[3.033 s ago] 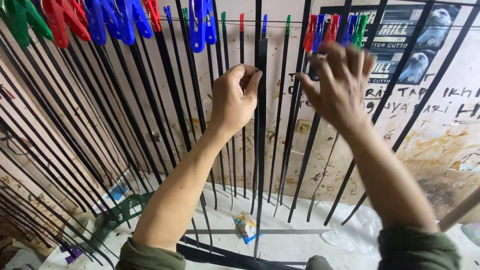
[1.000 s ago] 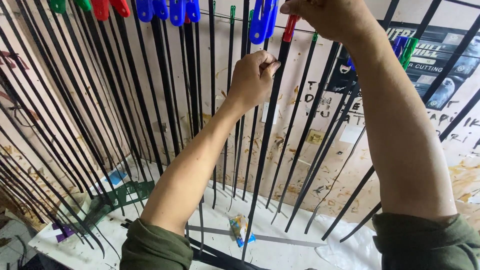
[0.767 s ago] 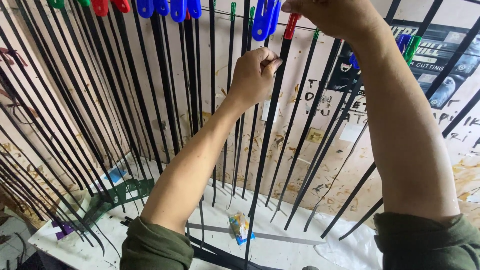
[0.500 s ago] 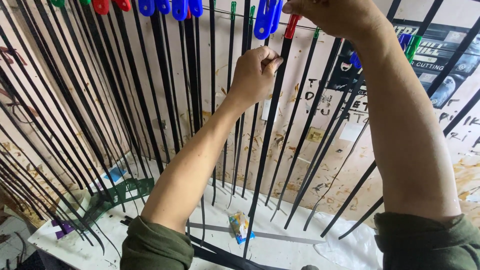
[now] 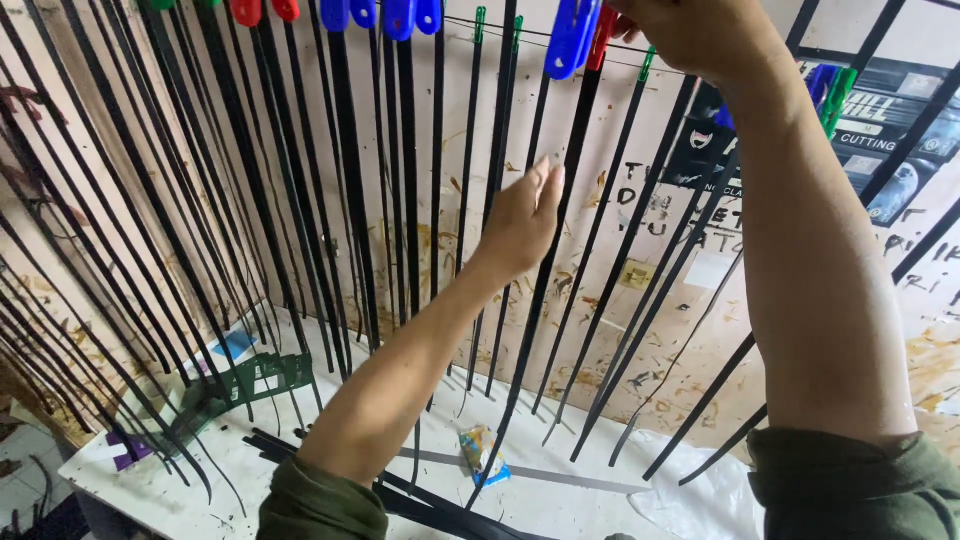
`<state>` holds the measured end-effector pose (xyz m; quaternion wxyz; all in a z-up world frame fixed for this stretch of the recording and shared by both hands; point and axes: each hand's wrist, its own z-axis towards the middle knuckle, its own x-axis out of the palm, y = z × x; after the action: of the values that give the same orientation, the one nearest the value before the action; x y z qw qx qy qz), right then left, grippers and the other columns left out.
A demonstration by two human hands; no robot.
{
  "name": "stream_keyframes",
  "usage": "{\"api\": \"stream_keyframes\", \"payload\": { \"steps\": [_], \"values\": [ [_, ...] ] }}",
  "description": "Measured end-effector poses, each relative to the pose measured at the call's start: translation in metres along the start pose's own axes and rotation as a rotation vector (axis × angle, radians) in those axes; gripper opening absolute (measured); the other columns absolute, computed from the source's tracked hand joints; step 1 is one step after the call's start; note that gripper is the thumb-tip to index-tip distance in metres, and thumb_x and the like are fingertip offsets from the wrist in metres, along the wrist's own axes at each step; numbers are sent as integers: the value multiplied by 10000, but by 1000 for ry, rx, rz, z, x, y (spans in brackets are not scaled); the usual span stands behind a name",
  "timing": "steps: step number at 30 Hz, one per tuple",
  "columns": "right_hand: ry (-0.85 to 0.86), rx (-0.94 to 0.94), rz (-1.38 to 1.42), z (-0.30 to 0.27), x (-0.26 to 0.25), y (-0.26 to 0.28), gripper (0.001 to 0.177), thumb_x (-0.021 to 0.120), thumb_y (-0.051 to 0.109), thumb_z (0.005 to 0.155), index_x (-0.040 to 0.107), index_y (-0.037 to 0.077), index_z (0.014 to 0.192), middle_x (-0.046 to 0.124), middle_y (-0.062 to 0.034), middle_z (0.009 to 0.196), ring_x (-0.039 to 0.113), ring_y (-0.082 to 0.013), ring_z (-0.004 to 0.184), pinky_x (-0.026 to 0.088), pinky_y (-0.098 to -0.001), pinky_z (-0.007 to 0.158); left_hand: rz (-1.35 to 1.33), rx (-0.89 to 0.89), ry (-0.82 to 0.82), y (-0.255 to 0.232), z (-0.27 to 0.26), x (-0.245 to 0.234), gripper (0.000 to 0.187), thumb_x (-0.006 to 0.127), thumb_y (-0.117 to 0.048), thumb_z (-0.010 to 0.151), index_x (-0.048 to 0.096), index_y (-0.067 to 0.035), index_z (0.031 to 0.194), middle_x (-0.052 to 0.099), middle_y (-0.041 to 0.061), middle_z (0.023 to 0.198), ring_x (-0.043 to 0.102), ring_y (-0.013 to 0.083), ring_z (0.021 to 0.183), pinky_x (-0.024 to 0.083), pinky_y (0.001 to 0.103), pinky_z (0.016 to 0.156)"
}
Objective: Applying glue to the ends of leather strips and hanging them on a rack using clothespins.
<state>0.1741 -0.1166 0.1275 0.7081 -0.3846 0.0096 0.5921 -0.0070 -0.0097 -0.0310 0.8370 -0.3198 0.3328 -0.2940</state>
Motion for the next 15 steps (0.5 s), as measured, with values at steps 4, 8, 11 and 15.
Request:
{"api": "stream_keyframes", "payload": {
  "steps": [4, 8, 11, 15],
  "values": [
    [-18, -18, 7, -10, 3, 17, 77, 706, 28, 1186, 701, -13, 1122, 688, -147, 993, 630, -262, 826, 486, -350, 660, -40, -52, 0, 29, -15, 11, 751, 199, -465, 1073, 357, 97, 1545, 305, -7, 478, 292, 59, 364, 292, 218, 347],
    [-36, -34, 16, -13, 7, 26, 75, 696, 23, 1184, 690, -12, 1118, 679, -146, 989, 618, -259, 821, 477, -352, 661, -135, -147, 2, 43, -28, 9, 802, 216, -551, 1044, 429, 62, 1514, 422, 148, 979, 433, 252, 905, 378, 382, 804],
    [-49, -44, 23, -14, 10, 34, 74, 689, 20, 1183, 682, -10, 1115, 672, -144, 985, 609, -258, 816, 471, -353, 661, -142, -214, -12, 58, -37, 6, 795, 197, -549, 1018, 442, 18, 1518, 325, -29, 476, 394, 91, 389, 388, 237, 398],
    [-67, -53, 33, -15, 12, 46, 73, 679, 15, 1181, 672, -9, 1111, 663, -143, 980, 597, -255, 811, 463, -355, 662, -184, -244, -50, 79, -47, 8, 684, 246, -475, 1054, 517, 3, 1462, 452, -14, 475, 477, 107, 395, 419, 222, 388]
  ]
}}
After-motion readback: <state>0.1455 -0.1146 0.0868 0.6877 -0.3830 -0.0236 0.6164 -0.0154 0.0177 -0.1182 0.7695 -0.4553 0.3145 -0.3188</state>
